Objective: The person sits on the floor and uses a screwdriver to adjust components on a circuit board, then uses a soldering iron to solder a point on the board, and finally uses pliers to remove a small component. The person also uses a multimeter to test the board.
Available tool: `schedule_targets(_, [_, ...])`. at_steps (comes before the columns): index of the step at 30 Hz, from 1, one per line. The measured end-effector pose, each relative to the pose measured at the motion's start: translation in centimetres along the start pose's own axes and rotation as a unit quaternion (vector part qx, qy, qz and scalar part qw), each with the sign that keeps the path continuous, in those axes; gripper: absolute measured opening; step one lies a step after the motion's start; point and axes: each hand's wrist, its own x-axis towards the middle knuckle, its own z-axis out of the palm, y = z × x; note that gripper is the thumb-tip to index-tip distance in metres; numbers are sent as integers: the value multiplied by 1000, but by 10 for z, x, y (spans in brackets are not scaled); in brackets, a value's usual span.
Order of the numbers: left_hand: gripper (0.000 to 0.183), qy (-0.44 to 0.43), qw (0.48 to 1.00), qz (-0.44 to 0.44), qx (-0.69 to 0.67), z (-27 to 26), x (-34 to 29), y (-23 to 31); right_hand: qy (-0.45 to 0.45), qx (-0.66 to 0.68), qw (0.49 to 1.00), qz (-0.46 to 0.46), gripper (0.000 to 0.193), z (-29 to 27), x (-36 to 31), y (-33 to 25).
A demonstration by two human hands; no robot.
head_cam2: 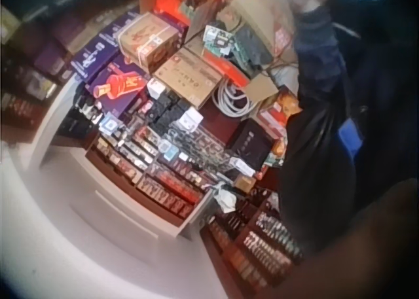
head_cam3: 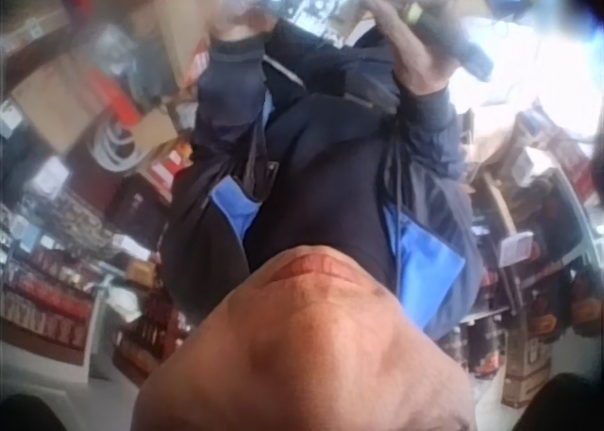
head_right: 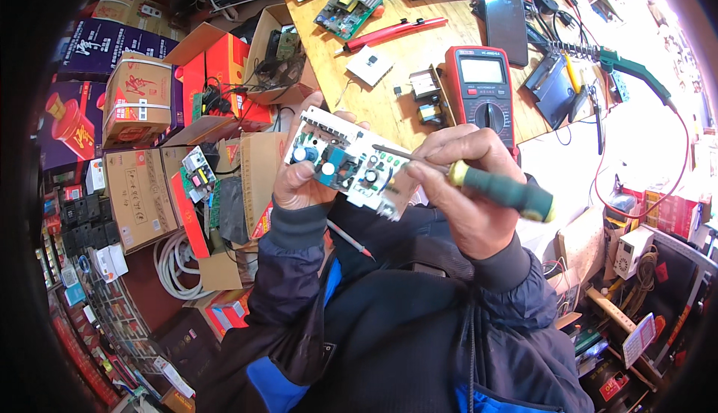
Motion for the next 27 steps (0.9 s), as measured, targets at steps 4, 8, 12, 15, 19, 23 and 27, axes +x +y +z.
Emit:
schedule_targets(4, [98, 26, 996, -55, -66, -6, -7, -7, -77, -67, 994, -35, 18, 8, 2, 2])
schedule_targets(8, [91, 72, 972, -140, -173, -10, -5, -7, -64, -17, 998, -16, 18, 24, 1, 11])
schedule_targets(12, [76, 146, 951, -164, -219, -13, -13, -9, -38, 46, 997, 42, 14, 36, -4, 19])
schedule_targets(15, [76, 118, 974, -113, -159, -23, -16, -20, -46, 48, 995, 75, 13, 37, -6, 20])
schedule_targets(19, [77, 203, 976, -49, -69, -37, -24, -31, -32, 20, 994, 99, 12, 36, -6, 19])
schedule_targets(23, [71, 166, 979, -89, 83, -32, -22, -28, -15, 45, 993, 113, 10, 35, -6, 20])
schedule_targets(27, [63, 219, 956, -164, -101, -2, -19, -7, -30, 31, 996, 80, 12, 35, -7, 23])
